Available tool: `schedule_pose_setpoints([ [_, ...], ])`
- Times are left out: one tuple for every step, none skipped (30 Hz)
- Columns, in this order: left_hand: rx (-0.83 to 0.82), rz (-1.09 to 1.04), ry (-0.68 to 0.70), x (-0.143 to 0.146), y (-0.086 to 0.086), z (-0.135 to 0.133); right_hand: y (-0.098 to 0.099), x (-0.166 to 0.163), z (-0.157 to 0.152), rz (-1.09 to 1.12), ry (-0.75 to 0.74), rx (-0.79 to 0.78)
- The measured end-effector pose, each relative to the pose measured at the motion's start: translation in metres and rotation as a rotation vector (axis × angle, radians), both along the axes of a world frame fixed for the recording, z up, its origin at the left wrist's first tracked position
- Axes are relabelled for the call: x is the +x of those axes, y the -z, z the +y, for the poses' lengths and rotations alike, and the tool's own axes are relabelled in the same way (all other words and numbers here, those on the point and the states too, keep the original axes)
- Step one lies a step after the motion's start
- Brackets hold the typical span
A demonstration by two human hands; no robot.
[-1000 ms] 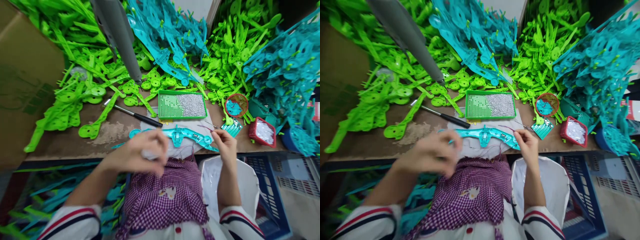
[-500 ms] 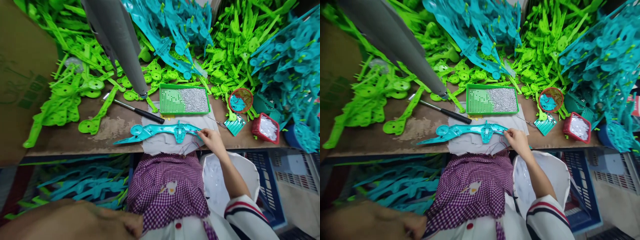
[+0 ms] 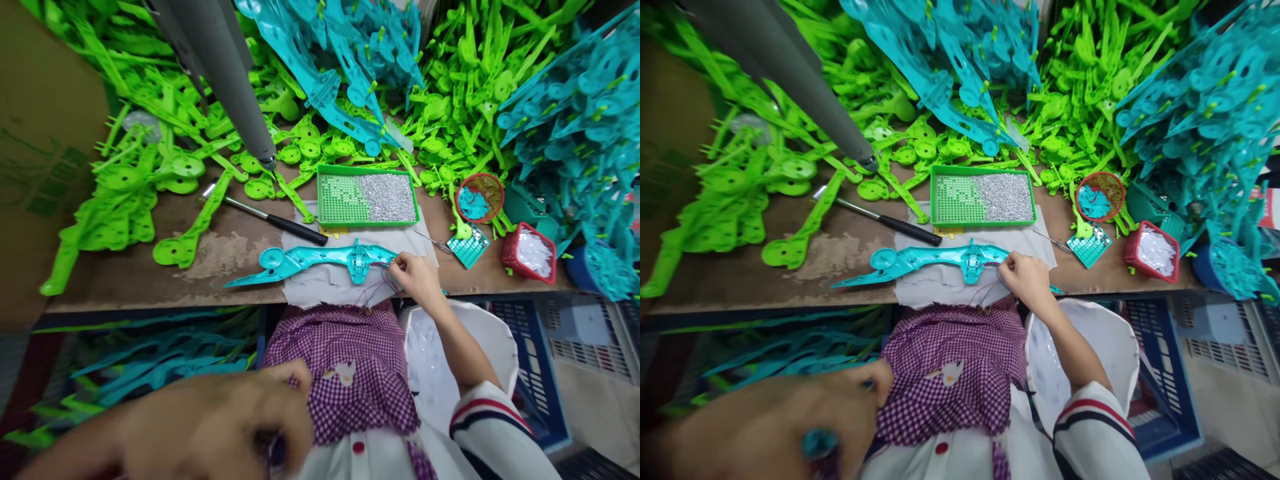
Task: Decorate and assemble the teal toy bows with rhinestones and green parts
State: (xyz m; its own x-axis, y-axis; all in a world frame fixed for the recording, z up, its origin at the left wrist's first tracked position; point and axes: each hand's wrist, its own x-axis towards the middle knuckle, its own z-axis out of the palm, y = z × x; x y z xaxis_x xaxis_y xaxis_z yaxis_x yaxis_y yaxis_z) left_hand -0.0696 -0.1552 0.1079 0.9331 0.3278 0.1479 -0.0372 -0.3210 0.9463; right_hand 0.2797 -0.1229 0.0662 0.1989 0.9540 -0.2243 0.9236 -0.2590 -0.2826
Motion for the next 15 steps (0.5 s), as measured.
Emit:
schedule_pose_setpoints([
  [-0.156,-0.023,0.075,0.013,0.006,0.012,0.0,-0.001,-0.001,-0.016,0.006,0.008],
  [-0.342,-0.059,-0.097,0.028,0.016,0.023,0.001,-0.002,-0.001,-0.031,0.009,0.016],
  [-0.534,-0.088,-0.313,0.043,0.028,0.03,0.002,-0.004,-0.001,-0.043,0.007,0.02],
  [-0.716,-0.098,-0.539,0.058,0.041,0.036,0.003,-0.005,-0.001,-0.053,-0.002,0.02],
  [-0.876,-0.102,-0.702,0.073,0.055,0.038,0.004,-0.007,-0.001,-0.058,-0.017,0.012],
  [-1.009,-0.113,-0.815,0.086,0.067,0.039,0.006,-0.009,0.0,-0.061,-0.035,-0.002],
  [-1.122,-0.131,-0.902,0.097,0.076,0.039,0.007,-0.011,0.0,-0.063,-0.053,-0.018],
  [-1.209,-0.156,-0.955,0.107,0.082,0.038,0.009,-0.013,0.0,-0.063,-0.068,-0.035],
  [-1.27,-0.186,-0.986,0.114,0.085,0.037,0.01,-0.014,0.001,-0.061,-0.077,-0.05],
  [-1.306,-0.216,-0.998,0.119,0.086,0.037,0.011,-0.015,0.0,-0.057,-0.079,-0.063],
  [-1.323,-0.239,-0.998,0.123,0.086,0.037,0.011,-0.015,0.0,-0.053,-0.075,-0.072],
  [-1.322,-0.25,-0.988,0.124,0.085,0.037,0.011,-0.016,-0.001,-0.044,-0.068,-0.075],
  [-1.302,-0.247,-0.976,0.125,0.085,0.038,0.011,-0.016,-0.001,-0.031,-0.06,-0.073],
  [-1.252,-0.232,-0.973,0.124,0.085,0.038,0.01,-0.017,-0.002,-0.016,-0.05,-0.068],
  [-1.156,-0.205,-0.982,0.122,0.087,0.037,0.009,-0.018,-0.002,-0.001,-0.038,-0.059],
])
